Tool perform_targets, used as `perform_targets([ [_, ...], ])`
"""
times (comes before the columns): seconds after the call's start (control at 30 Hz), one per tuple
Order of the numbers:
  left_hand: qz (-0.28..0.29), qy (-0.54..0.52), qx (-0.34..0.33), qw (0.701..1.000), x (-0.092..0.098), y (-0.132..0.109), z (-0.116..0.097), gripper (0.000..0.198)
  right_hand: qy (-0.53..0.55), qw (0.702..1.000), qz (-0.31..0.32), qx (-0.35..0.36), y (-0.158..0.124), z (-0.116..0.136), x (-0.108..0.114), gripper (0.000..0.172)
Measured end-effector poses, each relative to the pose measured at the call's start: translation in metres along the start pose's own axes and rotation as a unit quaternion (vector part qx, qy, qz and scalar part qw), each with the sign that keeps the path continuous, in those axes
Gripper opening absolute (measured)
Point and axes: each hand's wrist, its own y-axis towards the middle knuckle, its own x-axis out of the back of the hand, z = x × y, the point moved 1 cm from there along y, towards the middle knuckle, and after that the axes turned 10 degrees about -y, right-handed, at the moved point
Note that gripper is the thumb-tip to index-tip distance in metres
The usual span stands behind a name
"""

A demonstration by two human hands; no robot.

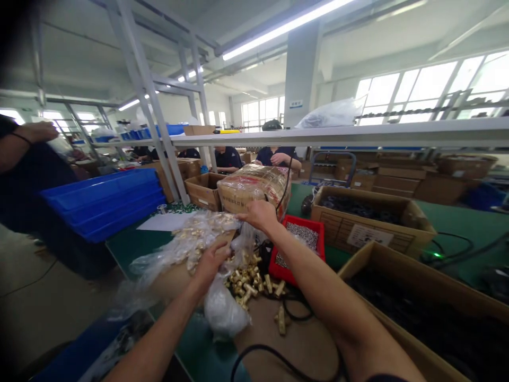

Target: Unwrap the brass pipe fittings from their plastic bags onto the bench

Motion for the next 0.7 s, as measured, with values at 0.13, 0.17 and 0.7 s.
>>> perform_targets([
  [0.13,-0.058,-0.051,-0.021,0.997,0.027,-0.015,-0.003,0.061,0.073,0.995,-0.062,-0.025,0.012,-0.007,0.006,0.032],
  [0.17,-0.074,-0.062,-0.021,0.995,0.036,-0.02,-0.001,0.062,0.082,0.994,-0.068,-0.025,0.017,-0.009,0.007,0.031],
  [0.7,-0.186,0.027,-0.054,0.981,0.099,-0.069,0.078,0.054,-0.038,0.963,0.216,0.156,-0.003,0.061,-0.116,0.034],
])
